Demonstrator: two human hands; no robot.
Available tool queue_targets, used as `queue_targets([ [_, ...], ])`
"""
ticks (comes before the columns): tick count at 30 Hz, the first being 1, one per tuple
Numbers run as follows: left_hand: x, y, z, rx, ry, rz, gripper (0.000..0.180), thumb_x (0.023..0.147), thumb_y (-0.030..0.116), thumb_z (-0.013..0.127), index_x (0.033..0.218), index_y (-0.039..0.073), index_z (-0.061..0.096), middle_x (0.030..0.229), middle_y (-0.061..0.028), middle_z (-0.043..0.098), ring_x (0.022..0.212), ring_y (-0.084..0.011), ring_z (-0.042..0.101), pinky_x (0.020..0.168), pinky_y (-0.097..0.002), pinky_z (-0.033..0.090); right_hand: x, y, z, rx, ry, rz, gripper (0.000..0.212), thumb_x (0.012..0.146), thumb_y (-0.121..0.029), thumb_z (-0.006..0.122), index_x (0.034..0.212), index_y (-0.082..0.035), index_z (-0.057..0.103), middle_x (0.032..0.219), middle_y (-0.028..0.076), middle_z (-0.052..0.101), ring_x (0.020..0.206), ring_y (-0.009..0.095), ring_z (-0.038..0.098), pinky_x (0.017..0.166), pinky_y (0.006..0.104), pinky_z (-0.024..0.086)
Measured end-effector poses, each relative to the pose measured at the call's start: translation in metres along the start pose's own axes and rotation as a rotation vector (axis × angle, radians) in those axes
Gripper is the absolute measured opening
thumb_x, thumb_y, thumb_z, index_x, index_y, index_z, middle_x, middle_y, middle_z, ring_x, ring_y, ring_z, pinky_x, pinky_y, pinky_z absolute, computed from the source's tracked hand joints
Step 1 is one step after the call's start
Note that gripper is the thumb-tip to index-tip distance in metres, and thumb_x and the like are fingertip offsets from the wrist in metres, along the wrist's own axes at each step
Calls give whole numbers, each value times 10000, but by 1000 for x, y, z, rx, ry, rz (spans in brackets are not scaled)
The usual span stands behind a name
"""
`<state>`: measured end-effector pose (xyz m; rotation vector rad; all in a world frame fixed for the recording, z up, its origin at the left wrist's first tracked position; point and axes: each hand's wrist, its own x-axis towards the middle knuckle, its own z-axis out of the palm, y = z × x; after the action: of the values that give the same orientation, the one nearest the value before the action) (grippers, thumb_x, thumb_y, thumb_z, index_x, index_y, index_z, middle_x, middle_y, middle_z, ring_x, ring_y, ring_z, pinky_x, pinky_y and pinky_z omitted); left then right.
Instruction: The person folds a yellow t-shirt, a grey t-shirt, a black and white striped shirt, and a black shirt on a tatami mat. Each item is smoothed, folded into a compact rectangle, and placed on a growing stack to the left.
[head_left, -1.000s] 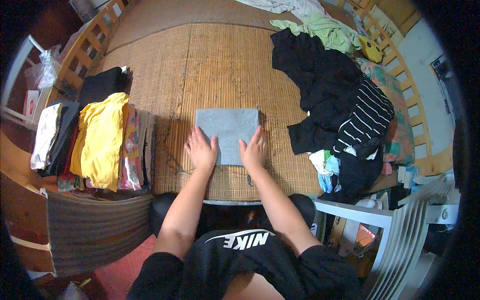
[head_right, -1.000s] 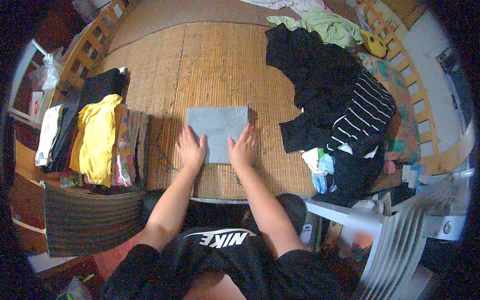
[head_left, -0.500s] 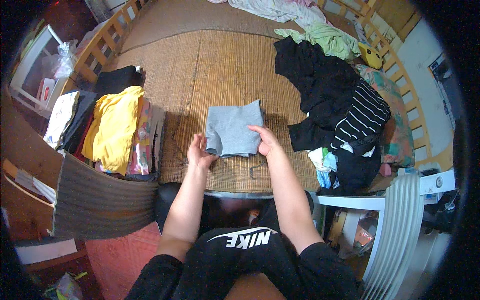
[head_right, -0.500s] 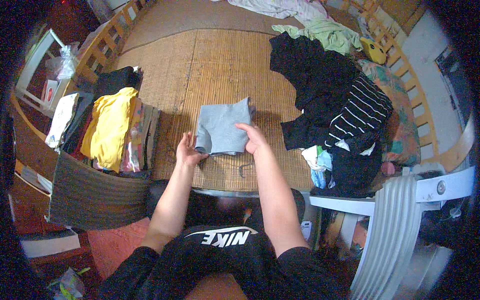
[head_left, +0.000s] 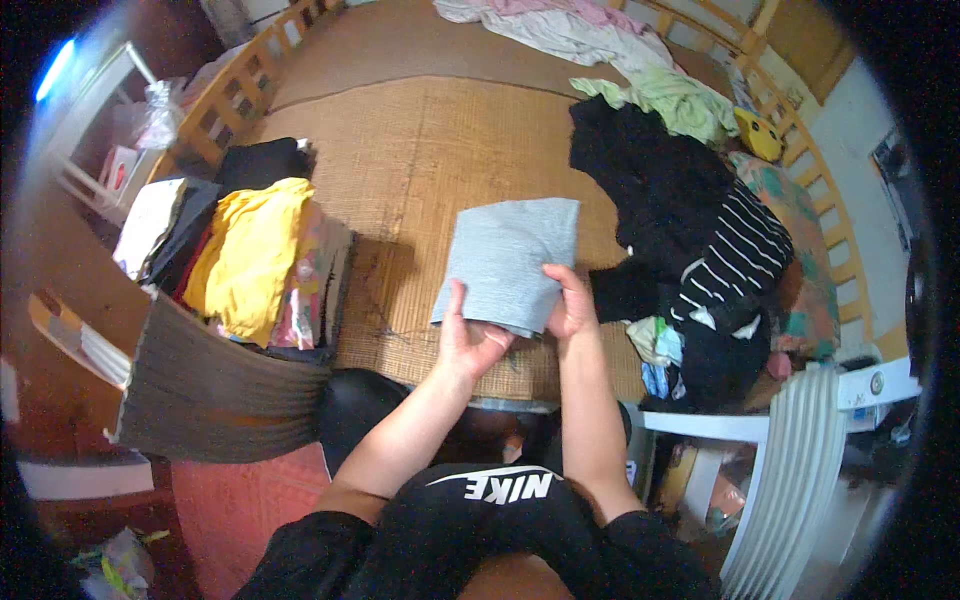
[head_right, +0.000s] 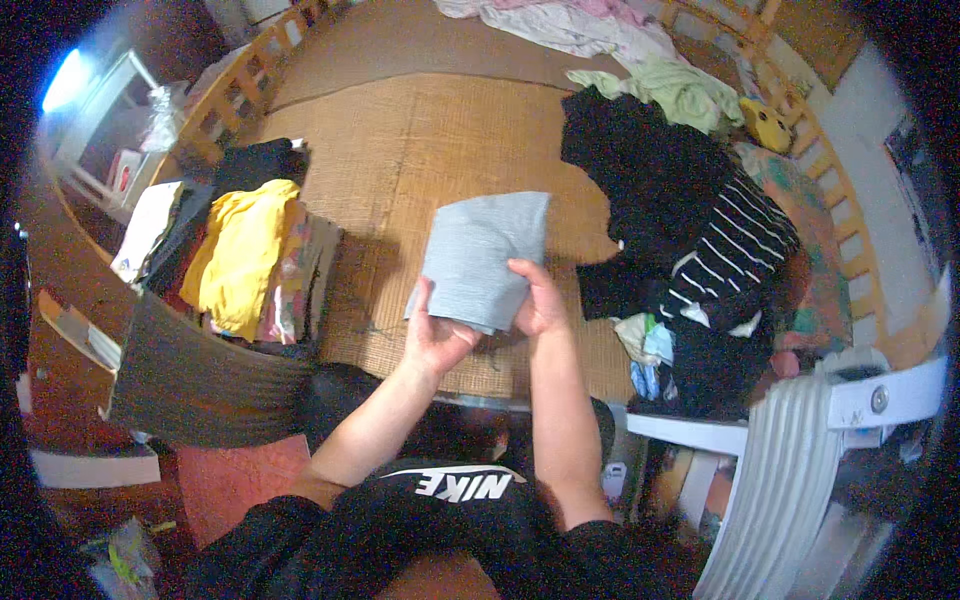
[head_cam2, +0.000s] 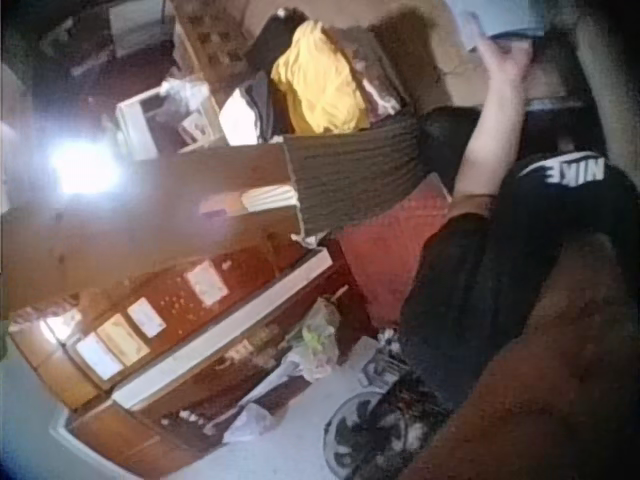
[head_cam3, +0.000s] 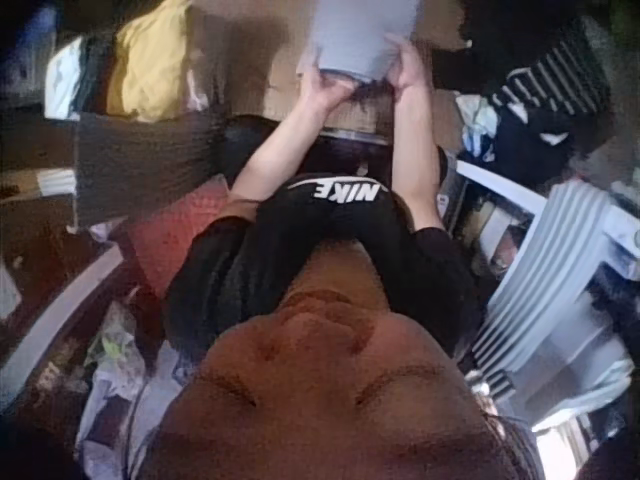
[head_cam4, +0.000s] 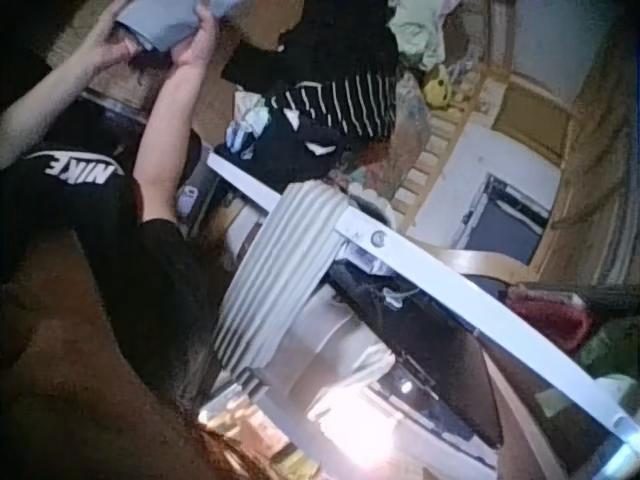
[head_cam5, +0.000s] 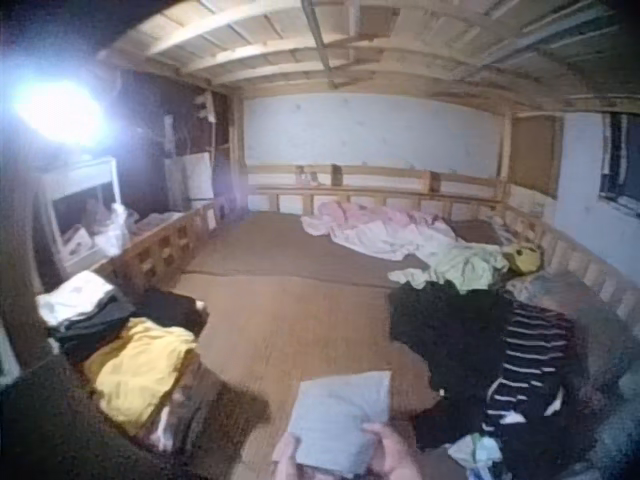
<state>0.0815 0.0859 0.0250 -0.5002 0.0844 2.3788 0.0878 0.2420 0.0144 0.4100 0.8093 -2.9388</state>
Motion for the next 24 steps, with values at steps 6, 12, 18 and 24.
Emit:
queue_targets([
  [6,21,15,24,360,172,285,346,796,104,577,1117,55,458,1090,-83,523,1010,-226,505,820,-401,439,19,-12,-24,-14,105,-27,423,731,-96,609,1130,-40,479,1085,83,546,976,236,531,876,378,417],
  [12,65,75,91,495,302,698,208,758,123,607,908,5,525,822,-84,577,705,-213,577,532,-350,478,94,11,-85,-1009,426,-339,381,842,-264,532,1118,-6,481,1110,121,527,1021,257,496,882,349,376],
  [18,45,279,224,377,73,1416,318,776,116,549,1079,57,474,912,-79,562,782,-222,568,643,-370,486,81,46,-89,-2241,642,-395,467,843,-319,469,1248,-94,413,1384,125,260,1297,290,193,997,559,166],
  [24,-52,370,279,167,314,1696,366,790,166,531,1127,61,436,950,-43,539,813,-199,546,691,-375,456,82,49,-87,-2267,644,-431,479,830,-335,449,1241,-93,403,1369,137,281,1298,316,189,999,571,138],
])
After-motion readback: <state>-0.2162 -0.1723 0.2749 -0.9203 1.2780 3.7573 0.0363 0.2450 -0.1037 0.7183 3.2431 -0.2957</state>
